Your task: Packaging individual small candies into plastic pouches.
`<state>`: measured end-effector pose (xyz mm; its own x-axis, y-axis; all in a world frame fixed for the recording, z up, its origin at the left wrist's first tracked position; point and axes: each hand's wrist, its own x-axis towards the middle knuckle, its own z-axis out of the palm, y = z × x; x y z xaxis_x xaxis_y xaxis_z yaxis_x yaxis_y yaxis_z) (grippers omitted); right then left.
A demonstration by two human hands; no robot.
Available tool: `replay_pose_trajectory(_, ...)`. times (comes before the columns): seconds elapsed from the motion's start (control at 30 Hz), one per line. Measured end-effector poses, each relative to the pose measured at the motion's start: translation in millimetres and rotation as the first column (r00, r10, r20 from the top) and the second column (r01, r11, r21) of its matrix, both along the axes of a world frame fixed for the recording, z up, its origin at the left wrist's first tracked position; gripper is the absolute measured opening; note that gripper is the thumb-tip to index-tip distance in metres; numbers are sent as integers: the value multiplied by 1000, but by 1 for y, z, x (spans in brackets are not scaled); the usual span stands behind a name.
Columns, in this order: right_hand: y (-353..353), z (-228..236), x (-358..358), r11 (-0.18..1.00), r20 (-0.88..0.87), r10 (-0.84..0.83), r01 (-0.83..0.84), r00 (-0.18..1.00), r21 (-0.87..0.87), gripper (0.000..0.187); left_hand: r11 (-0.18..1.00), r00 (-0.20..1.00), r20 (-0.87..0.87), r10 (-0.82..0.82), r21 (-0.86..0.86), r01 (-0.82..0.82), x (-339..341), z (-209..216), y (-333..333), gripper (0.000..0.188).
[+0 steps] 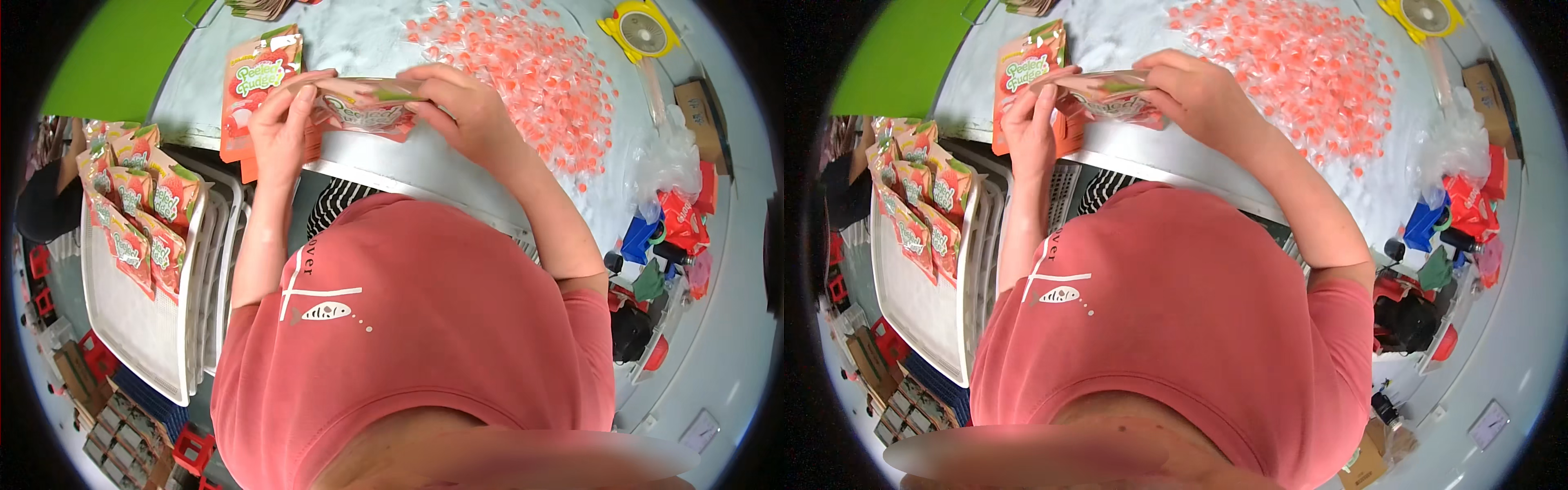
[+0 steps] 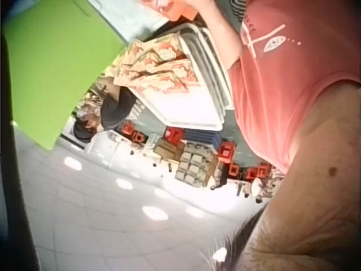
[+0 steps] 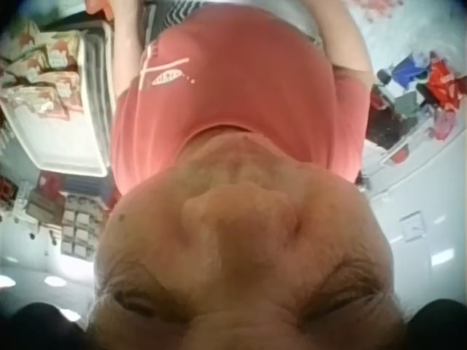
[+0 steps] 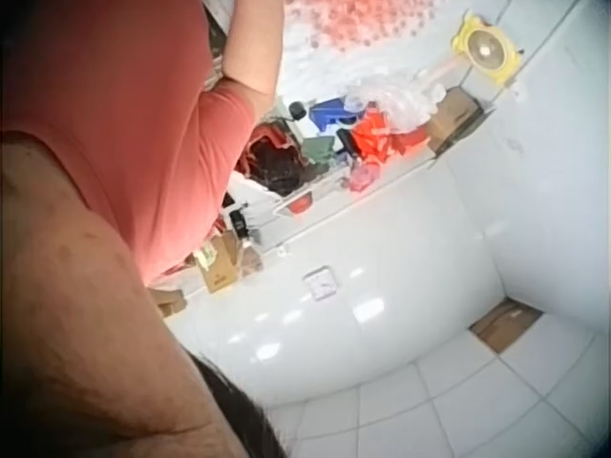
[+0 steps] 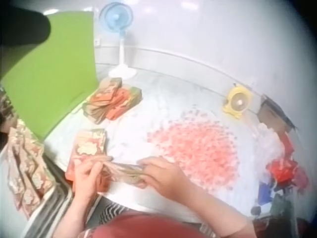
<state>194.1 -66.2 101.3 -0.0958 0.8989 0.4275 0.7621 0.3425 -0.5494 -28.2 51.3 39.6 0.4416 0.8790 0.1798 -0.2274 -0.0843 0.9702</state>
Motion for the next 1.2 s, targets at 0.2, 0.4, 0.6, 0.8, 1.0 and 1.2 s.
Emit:
replay_pose_trajectory(0.2,-14,-2,-2,995,200,99,-92,975,-41,12,967,985,-169,37,254,7,-8,2,-20,21)
replay_pose_trajectory(0.4,-27,0,-11,997,363,77,-76,929,-16,9,972,978,-206,2,229,46,-9,-4,-40,18)
replay_pose_trajectory(0.6,-44,18,-15,999,200,-38,32,979,34,9,940,976,-215,37,339,39,-19,13,-50,20)
replay_pose_trajectory(0.8,-49,-8,-7,999,200,-24,19,980,27,19,839,973,-219,-75,513,180,-27,-7,-48,24)
replay_pose_trajectory(1.0,-43,4,-14,994,88,18,-8,996,-112,15,913,986,-165,-21,399,86,-20,4,-49,21)
replay_pose_trajectory(1.2,-35,-9,-7,998,-98,-49,45,994,-48,16,983,987,-88,-134,112,143,-1,-5,-39,18)
